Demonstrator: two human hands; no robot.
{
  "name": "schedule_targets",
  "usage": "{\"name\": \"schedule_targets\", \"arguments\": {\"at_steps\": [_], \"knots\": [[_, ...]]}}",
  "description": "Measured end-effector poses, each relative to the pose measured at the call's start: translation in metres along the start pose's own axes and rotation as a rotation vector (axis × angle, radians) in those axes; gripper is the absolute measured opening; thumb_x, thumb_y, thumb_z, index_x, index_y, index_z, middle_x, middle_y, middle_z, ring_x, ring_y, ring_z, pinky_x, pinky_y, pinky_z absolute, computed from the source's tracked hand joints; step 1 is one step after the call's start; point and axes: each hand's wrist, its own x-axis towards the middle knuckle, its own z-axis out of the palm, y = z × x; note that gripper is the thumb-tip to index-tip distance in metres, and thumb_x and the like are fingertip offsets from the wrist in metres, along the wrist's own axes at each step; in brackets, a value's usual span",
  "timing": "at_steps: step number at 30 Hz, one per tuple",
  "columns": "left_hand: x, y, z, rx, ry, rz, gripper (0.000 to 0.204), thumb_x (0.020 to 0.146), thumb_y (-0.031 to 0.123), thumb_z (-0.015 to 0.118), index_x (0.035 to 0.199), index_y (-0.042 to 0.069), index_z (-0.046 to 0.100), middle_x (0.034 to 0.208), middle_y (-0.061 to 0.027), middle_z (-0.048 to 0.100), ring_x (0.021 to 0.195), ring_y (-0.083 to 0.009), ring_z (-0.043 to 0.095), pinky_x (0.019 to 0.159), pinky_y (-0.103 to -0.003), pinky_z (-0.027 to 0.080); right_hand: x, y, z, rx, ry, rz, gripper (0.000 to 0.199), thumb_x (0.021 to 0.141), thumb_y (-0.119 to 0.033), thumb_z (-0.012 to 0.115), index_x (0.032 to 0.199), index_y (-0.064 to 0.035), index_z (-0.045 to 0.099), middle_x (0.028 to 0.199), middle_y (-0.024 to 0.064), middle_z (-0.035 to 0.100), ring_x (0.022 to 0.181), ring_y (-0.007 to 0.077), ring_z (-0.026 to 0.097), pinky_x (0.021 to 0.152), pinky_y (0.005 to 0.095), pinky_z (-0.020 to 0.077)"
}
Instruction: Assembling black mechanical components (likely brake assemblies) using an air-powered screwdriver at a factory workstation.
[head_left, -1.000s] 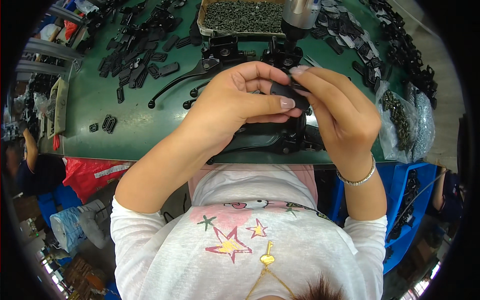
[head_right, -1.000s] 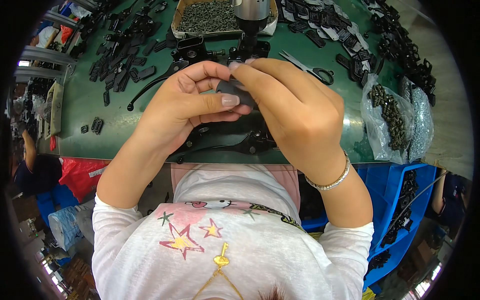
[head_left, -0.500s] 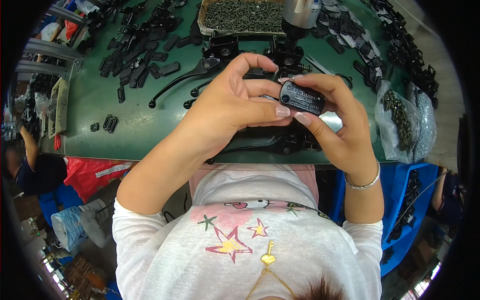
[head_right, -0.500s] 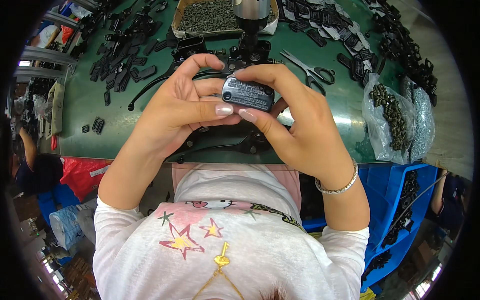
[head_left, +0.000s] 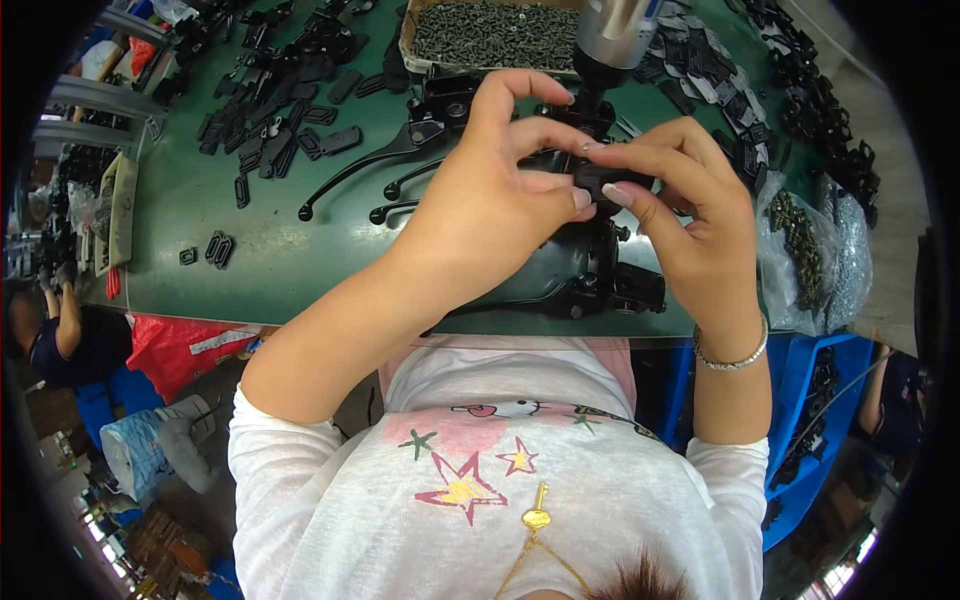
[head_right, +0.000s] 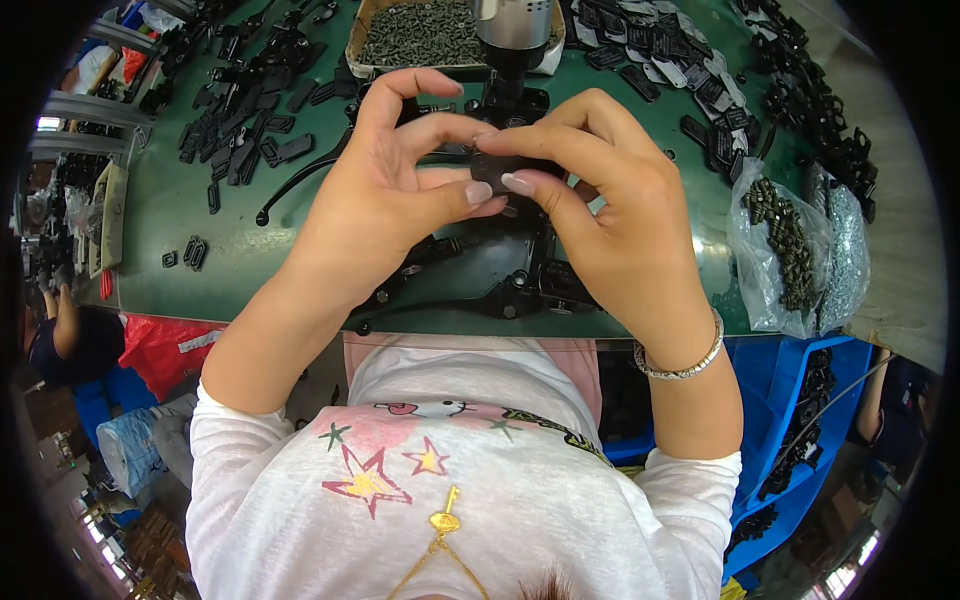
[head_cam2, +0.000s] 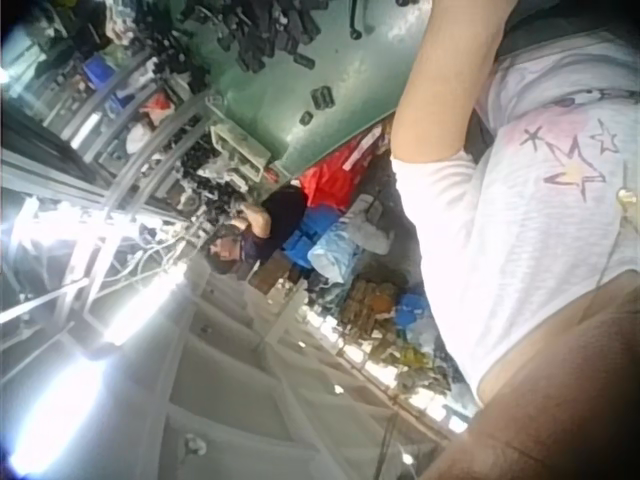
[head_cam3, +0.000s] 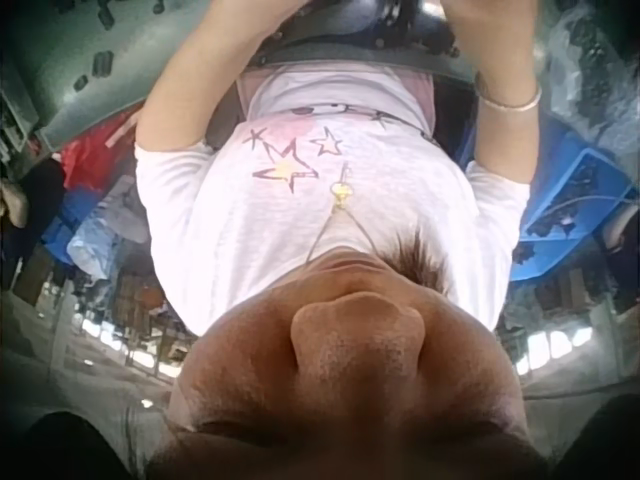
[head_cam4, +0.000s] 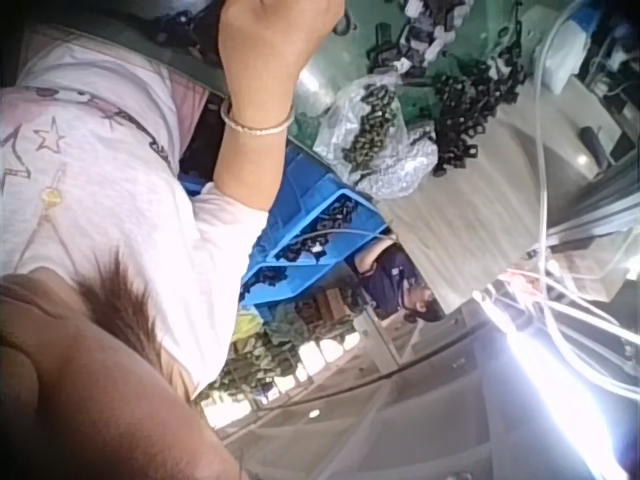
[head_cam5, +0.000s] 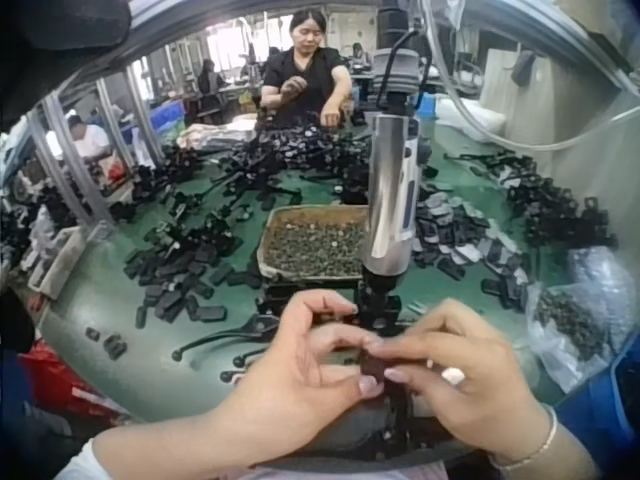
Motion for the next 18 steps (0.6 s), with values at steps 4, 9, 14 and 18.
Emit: {"name": "schedule_targets", "arguments": {"at_steps": [4,9,14,18], "knots": [[0.000,0.009,-0.020,0.224,0.080,0.147,0.036,0.091,-0.006,0.062,0.123,0.002,0.050,0.110,-0.0117,0.066,0.097,-0.0162,0.069,0.086,-0.027,0.055,0.011,0.031,-0.004,0.270,0.072,0.196,0.026,0.086,-0.004,0.071,0.112,-0.0012,0.070,0.097,0.0033,0.065,0.077,0.0088,0.060,0.065,0.0210,0.0489],[0.013,0.039,-0.106,1.038,0.384,0.245,0.018,0.091,0.004,0.061,0.108,0.006,0.066,0.105,-0.0047,0.066,0.092,-0.0177,0.067,0.078,-0.030,0.053,0.045,0.077,-0.004,0.436,0.228,0.574,0.021,0.091,-0.007,0.069,0.110,0.0005,0.069,0.087,0.0016,0.067,0.071,0.0086,0.062,0.066,0.0207,0.0517],[-0.001,0.028,-0.184,1.610,0.402,-0.197,0.026,0.088,0.018,0.070,0.113,0.010,0.067,0.110,-0.0077,0.065,0.096,-0.0261,0.065,0.081,-0.035,0.053,0.060,0.082,0.003,0.549,-0.012,0.595,0.023,0.089,-0.006,0.069,0.111,0.0026,0.067,0.089,0.0043,0.068,0.070,0.0090,0.063,0.063,0.0217,0.0526],[-0.008,0.016,-0.183,1.511,0.451,-0.167,0.032,0.084,0.022,0.075,0.113,0.010,0.067,0.111,-0.0075,0.063,0.094,-0.0265,0.065,0.080,-0.037,0.052,0.059,0.077,0.008,0.443,-0.011,0.584,0.022,0.089,-0.005,0.068,0.110,0.0039,0.066,0.088,0.0054,0.067,0.068,0.0099,0.063,0.061,0.0224,0.0528]]}}
